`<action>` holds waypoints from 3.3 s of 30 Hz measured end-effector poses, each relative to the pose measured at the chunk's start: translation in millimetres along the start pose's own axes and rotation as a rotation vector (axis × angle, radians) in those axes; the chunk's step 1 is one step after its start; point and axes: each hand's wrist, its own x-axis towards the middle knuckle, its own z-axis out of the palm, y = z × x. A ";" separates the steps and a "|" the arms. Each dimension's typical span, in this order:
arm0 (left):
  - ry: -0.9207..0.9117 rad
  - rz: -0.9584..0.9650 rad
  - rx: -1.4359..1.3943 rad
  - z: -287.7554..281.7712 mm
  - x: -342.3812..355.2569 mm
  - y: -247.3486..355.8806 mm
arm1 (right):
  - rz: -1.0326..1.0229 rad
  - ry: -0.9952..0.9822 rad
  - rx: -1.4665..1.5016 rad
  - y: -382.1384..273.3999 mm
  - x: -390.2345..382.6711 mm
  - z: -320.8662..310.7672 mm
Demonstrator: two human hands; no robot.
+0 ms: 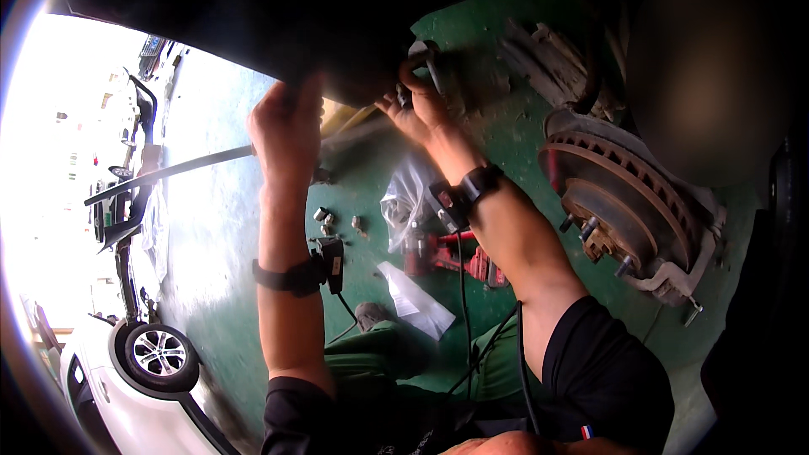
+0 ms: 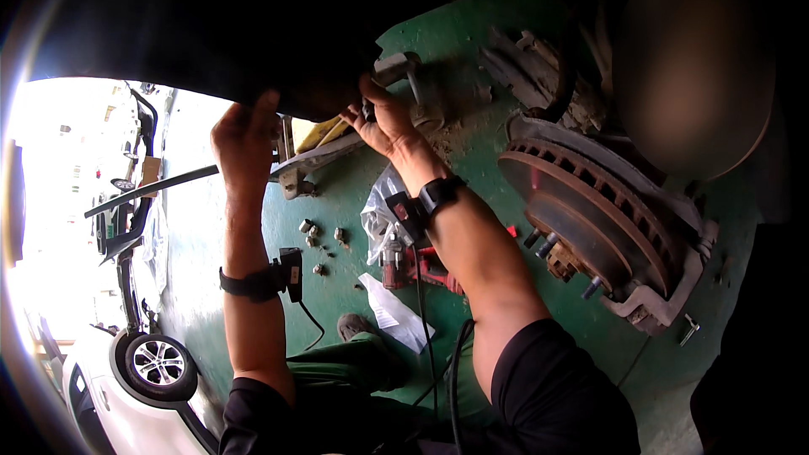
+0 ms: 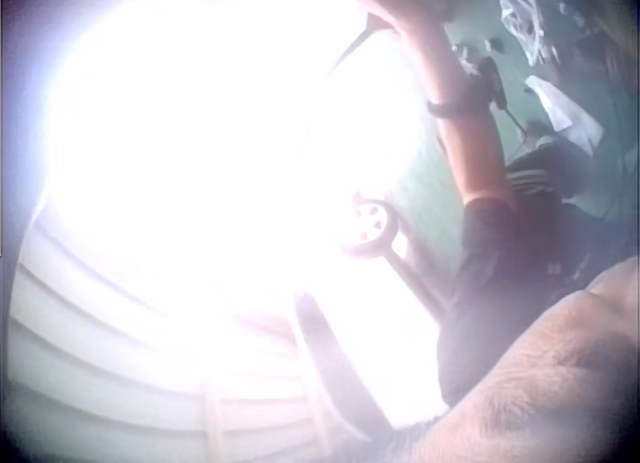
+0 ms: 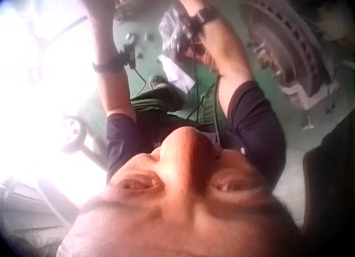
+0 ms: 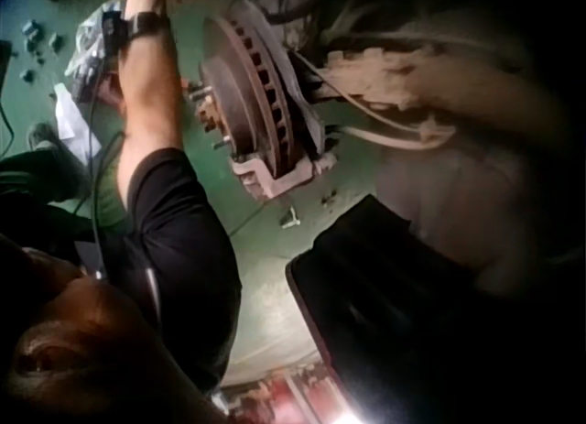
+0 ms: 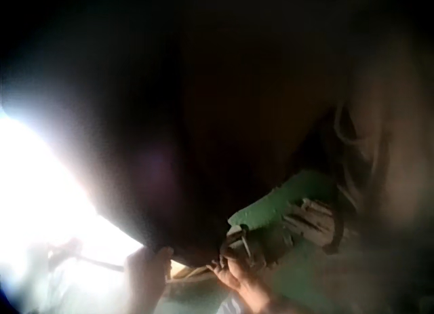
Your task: The person installs screws on a car's fender liner using an impact wrench and by hand, fitting the plastic liner into place within the wheel well.
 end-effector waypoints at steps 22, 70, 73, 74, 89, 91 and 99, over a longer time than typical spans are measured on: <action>0.057 0.122 -0.089 7.0 3.0 -12.3 | -0.121 -0.001 -0.283 10.8 -17.5 39.5; 0.100 0.106 -0.251 11.3 -0.1 -12.9 | -0.123 0.480 -0.653 -16.6 -23.0 67.0; 0.108 0.103 -0.202 14.0 -0.7 -9.8 | -0.119 0.402 -0.559 -18.5 -26.0 73.7; 0.120 0.093 -0.160 14.9 -0.7 -8.4 | -0.152 0.396 -0.551 -19.1 -25.6 75.6; 0.169 0.137 -0.107 21.7 -2.0 -19.5 | -0.363 0.381 -0.572 -20.5 -14.2 53.3; 0.170 0.157 -0.071 22.4 -3.7 -17.8 | -0.406 0.401 -0.562 -17.6 -6.2 42.2; 0.134 0.182 -0.111 25.1 -6.4 -14.7 | -0.609 0.243 -0.484 -15.1 15.5 14.0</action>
